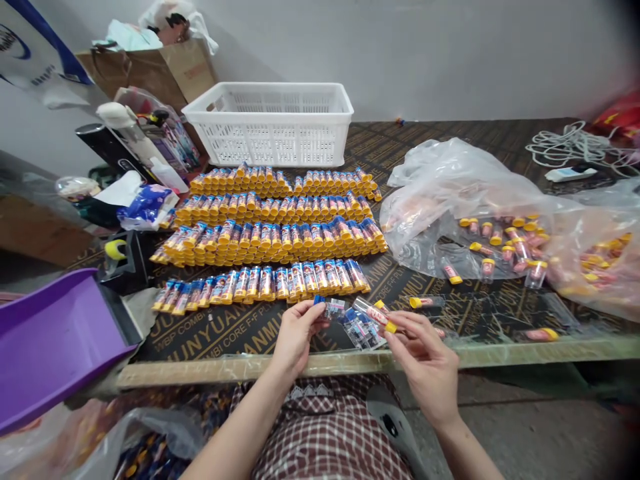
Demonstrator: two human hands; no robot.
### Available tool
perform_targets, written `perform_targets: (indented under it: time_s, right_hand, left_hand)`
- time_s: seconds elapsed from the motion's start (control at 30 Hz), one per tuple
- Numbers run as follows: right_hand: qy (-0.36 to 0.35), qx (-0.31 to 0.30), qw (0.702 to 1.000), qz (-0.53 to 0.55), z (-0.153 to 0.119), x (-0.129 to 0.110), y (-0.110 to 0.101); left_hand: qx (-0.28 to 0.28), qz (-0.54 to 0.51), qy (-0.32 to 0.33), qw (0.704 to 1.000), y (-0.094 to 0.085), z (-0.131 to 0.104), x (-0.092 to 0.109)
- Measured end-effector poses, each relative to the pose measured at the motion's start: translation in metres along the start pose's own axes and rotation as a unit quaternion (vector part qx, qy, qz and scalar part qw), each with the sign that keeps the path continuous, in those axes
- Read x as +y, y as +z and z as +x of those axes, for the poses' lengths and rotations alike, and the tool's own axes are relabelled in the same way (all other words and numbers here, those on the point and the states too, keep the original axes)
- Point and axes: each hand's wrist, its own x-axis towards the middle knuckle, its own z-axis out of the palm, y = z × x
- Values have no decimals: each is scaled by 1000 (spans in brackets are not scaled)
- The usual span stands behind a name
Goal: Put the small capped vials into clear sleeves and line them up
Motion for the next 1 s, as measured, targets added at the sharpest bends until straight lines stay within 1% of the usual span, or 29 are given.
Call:
perform_targets:
  time_s: [0.07, 0.23, 0.37, 0.43, 0.5, 0.57, 0.63, 0.73, 0.8, 0.87, 0.93, 1.0]
  right_hand:
    - [-10, -4, 1000, -6, -5, 0, 4]
    - [-53, -6, 997, -48, -13, 1, 6]
    - [-70, -14, 996, -55, -15, 7, 7]
    - [-70, -34, 996, -49, -15, 9, 9]
    - [-61, -67, 995, -37, -16, 10, 10]
    - [-49, -104, 993, -33, -17, 10, 11]
    - [-45, -129, 990, -39, -17, 9, 13]
    - [-57, -148, 986, -44, -16, 10, 14]
    - [-81, -146, 984, -65, -14, 11, 15]
    - [-105, -146, 979, -91, -10, 12, 15]
    - [-114, -171, 974, -92, -7, 13, 14]
    - [-112, -216, 968, -59, -5, 15, 13]
  left_hand:
    - [17, -19, -4, 1000, -1, 1, 0]
    - [50, -14, 11, 999, -3, 3, 0]
    - [48, -21, 13, 999, -4, 3, -2]
    - [45, -11, 15, 999, -4, 3, -3]
    - [38, 7, 29, 999, -3, 2, -3]
    - [16, 10, 48, 999, -1, -1, -2]
    - [-19, 1, 47, 999, 2, -4, -1]
    - [-53, -11, 8, 999, 5, -10, 2]
    - [-70, -7, -22, 997, 6, -13, 2]
    - [-101, 15, -54, 993, 7, -15, 1]
    - [-134, 46, -83, 986, 7, -18, -1]
    - [-156, 66, -105, 980, 8, -21, -3]
